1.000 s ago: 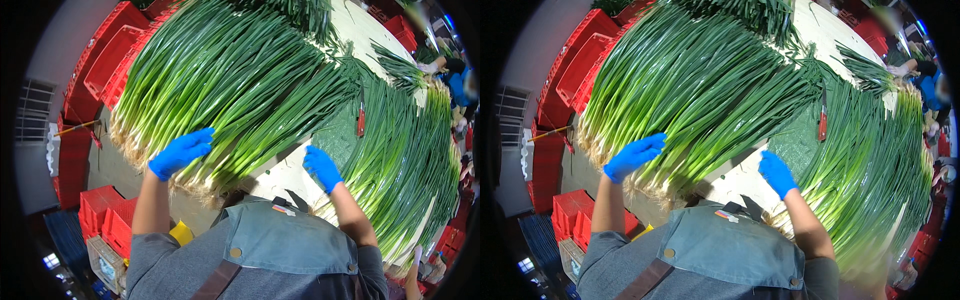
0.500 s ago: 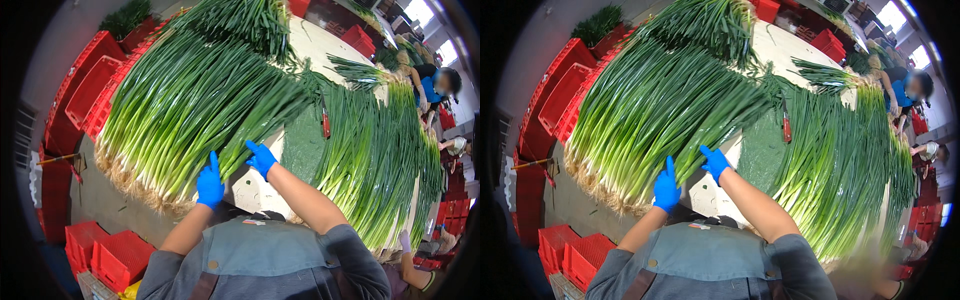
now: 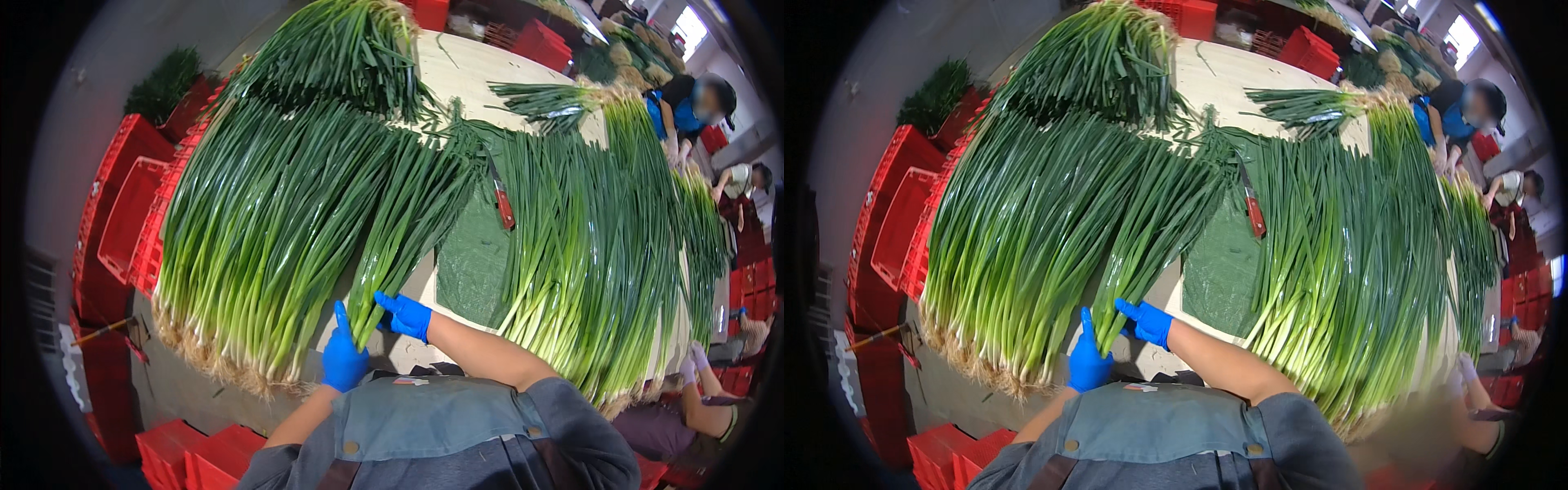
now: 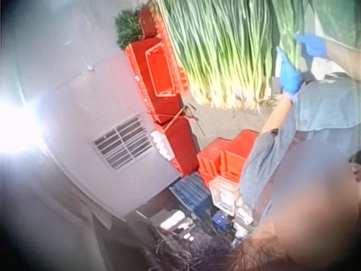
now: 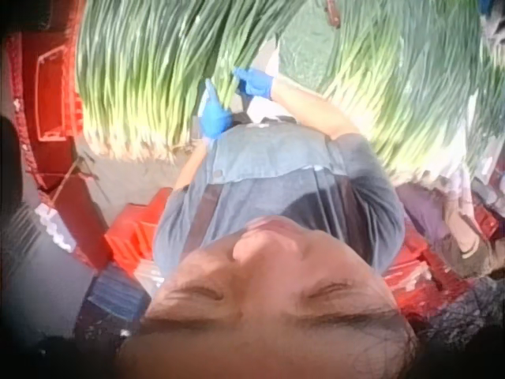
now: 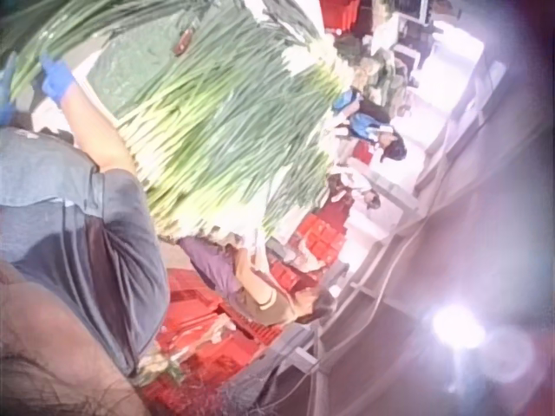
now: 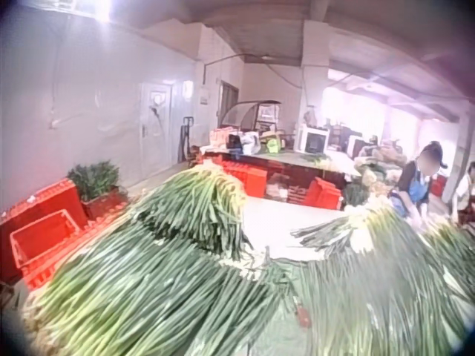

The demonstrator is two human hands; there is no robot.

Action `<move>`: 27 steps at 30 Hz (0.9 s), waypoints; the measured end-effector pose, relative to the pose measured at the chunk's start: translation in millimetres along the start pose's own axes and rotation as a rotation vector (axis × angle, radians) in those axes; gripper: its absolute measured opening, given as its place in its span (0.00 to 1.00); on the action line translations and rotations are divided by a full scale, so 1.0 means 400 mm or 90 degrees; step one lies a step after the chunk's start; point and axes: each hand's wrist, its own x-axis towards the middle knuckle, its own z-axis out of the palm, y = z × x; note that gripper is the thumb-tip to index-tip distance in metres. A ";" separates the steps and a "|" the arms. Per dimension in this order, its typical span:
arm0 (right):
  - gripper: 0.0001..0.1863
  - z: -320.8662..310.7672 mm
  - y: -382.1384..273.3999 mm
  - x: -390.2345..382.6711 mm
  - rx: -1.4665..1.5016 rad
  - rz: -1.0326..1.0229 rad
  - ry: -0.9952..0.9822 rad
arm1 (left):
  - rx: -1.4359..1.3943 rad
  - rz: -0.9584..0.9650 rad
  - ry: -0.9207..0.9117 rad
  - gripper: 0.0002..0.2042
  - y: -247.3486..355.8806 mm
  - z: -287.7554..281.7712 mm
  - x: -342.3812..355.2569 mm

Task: The person trims the root ends of green onions using a knife on a table. The person repeatedly picks up bunches, cuts the roots, and places the trimmed onions into red crates. Other workers are visible in the background performing similar tasks.

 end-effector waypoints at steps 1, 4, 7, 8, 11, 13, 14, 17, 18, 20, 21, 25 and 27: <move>0.25 -0.007 0.009 0.001 0.016 0.018 -0.002 | 0.005 -0.026 -0.022 0.45 0.017 0.000 -0.006; 0.25 -0.017 0.030 -0.015 0.046 -0.043 -0.008 | 0.154 0.040 -0.057 0.50 0.031 0.020 -0.022; 0.23 -0.029 0.035 -0.023 0.021 -0.086 0.012 | 0.207 0.093 -0.102 0.56 0.019 0.034 -0.026; 0.23 -0.026 0.033 -0.028 0.003 -0.102 0.017 | 0.182 0.117 -0.112 0.57 0.021 0.028 -0.025; 0.24 -0.001 0.013 -0.045 -0.033 -0.133 0.028 | 0.030 0.084 -0.209 0.60 0.010 0.014 -0.016; 0.25 0.016 -0.006 -0.053 -0.048 -0.135 0.036 | -0.053 0.029 -0.265 0.61 0.005 0.004 -0.005; 0.24 0.015 -0.010 -0.052 -0.056 -0.142 0.025 | -0.039 0.133 -0.219 0.61 -0.002 0.000 0.011; 0.25 0.031 -0.035 -0.060 -0.038 -0.153 -0.015 | -0.193 0.251 -0.167 0.59 0.015 -0.016 0.055; 0.23 0.038 -0.049 -0.071 0.011 -0.123 -0.054 | -0.370 0.162 -0.207 0.58 0.040 -0.022 0.065; 0.23 0.034 -0.043 -0.069 -0.022 -0.170 -0.010 | -0.558 0.003 -0.285 0.52 0.072 -0.044 0.092; 0.24 0.033 -0.042 -0.066 -0.038 -0.193 0.013 | -0.596 -0.011 -0.285 0.51 0.072 -0.042 0.100; 0.26 0.019 -0.049 -0.057 -0.057 -0.199 -0.020 | -0.609 -0.019 -0.253 0.43 0.013 0.017 0.115; 0.26 0.011 -0.057 -0.059 -0.039 -0.185 -0.038 | -0.600 -0.047 -0.260 0.41 -0.005 0.031 0.115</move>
